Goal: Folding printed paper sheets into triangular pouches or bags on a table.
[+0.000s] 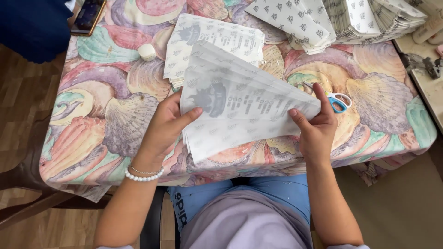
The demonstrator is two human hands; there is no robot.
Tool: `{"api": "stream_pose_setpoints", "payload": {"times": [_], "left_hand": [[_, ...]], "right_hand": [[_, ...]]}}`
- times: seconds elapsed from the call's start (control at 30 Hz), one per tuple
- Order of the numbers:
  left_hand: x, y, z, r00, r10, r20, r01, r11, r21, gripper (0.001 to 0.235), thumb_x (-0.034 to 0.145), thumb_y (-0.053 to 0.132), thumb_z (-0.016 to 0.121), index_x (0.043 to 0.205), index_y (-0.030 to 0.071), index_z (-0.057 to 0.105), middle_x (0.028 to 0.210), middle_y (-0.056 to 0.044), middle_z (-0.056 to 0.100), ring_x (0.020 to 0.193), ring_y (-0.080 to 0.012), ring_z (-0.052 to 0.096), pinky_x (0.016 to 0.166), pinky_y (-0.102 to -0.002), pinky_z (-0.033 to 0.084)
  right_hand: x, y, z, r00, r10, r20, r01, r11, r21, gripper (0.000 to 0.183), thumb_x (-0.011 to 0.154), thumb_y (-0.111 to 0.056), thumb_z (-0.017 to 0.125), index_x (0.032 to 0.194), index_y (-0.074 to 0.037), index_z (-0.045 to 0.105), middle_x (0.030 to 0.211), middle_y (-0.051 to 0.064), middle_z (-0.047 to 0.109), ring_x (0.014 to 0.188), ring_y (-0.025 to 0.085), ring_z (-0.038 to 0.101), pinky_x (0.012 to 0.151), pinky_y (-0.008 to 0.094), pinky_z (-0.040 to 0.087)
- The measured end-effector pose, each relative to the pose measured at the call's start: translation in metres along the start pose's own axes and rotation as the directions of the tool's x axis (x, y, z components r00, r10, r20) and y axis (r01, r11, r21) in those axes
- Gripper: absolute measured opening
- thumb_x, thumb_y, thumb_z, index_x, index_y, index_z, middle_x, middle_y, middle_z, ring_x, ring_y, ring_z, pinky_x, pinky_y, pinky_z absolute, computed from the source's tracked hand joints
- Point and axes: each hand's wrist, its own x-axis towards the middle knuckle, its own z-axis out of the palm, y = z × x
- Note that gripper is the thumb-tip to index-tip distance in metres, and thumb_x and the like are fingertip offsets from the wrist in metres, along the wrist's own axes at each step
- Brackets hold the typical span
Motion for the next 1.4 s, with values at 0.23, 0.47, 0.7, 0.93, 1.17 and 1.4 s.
{"api": "stream_pose_setpoints", "payload": {"times": [0.23, 0.47, 0.7, 0.93, 1.17, 1.4], "left_hand": [[-0.023, 0.026, 0.027, 0.946, 0.32, -0.054, -0.281, 0.891, 0.357, 0.026, 0.105, 0.008, 0.057, 0.127, -0.004, 0.062, 0.111, -0.019, 0.073, 0.111, -0.0232, 0.068, 0.098, -0.044, 0.056], [-0.03, -0.023, 0.035, 0.939, 0.327, -0.109, -0.255, 0.872, 0.418, 0.025, 0.108, 0.011, 0.05, 0.126, -0.002, 0.062, 0.112, -0.021, 0.071, 0.115, -0.03, 0.065, 0.104, -0.049, 0.048], [-0.033, -0.008, 0.037, 0.902, 0.354, -0.245, -0.247, 0.892, 0.378, 0.023, 0.109, 0.012, 0.049, 0.124, -0.003, 0.058, 0.107, -0.017, 0.065, 0.108, -0.0226, 0.06, 0.104, -0.046, 0.046], [-0.029, -0.011, 0.039, 0.886, 0.363, -0.29, -0.259, 0.904, 0.34, 0.02, 0.11, 0.011, 0.046, 0.119, -0.001, 0.059, 0.101, -0.012, 0.061, 0.104, -0.0197, 0.057, 0.102, -0.042, 0.046], [-0.033, -0.039, 0.034, 0.858, 0.387, -0.339, -0.256, 0.893, 0.371, 0.021, 0.111, 0.017, 0.048, 0.119, 0.0, 0.058, 0.098, -0.012, 0.06, 0.101, -0.0207, 0.056, 0.103, -0.044, 0.045], [-0.041, -0.022, 0.041, 0.829, 0.387, -0.403, -0.212, 0.886, 0.413, 0.019, 0.11, 0.016, 0.049, 0.116, 0.0, 0.057, 0.093, -0.01, 0.057, 0.096, -0.0191, 0.054, 0.101, -0.041, 0.045]], "right_hand": [[-0.003, -0.001, -0.003, 0.991, -0.121, 0.064, 0.11, 0.983, 0.145, 0.104, 0.085, 0.017, 0.076, 0.168, -0.017, 0.022, 0.143, 0.03, 0.061, 0.132, 0.037, 0.063, 0.115, 0.052, 0.056], [-0.012, 0.008, 0.005, 0.993, -0.042, 0.107, 0.038, 0.998, 0.041, 0.102, 0.09, 0.019, 0.07, 0.167, -0.021, 0.018, 0.139, 0.03, 0.062, 0.126, 0.038, 0.065, 0.104, 0.052, 0.06], [-0.015, -0.006, 0.005, 0.996, -0.031, 0.08, 0.028, 0.999, 0.036, 0.101, 0.094, 0.019, 0.069, 0.169, -0.023, 0.016, 0.139, 0.029, 0.064, 0.126, 0.036, 0.066, 0.11, 0.051, 0.06], [-0.02, 0.005, 0.003, 0.999, -0.006, 0.044, 0.004, 0.999, 0.048, 0.103, 0.093, 0.017, 0.071, 0.169, -0.025, 0.015, 0.13, 0.025, 0.066, 0.121, 0.034, 0.069, 0.106, 0.049, 0.061], [-0.023, 0.027, 0.003, 1.0, 0.012, 0.008, -0.012, 0.998, 0.067, 0.105, 0.093, 0.014, 0.074, 0.17, -0.026, 0.015, 0.121, 0.02, 0.068, 0.116, 0.03, 0.072, 0.102, 0.045, 0.063], [-0.027, 0.023, 0.005, 0.997, 0.058, 0.041, -0.059, 0.998, 0.034, 0.105, 0.095, 0.01, 0.073, 0.17, -0.028, 0.01, 0.123, 0.02, 0.069, 0.12, 0.031, 0.071, 0.105, 0.046, 0.061]]}}
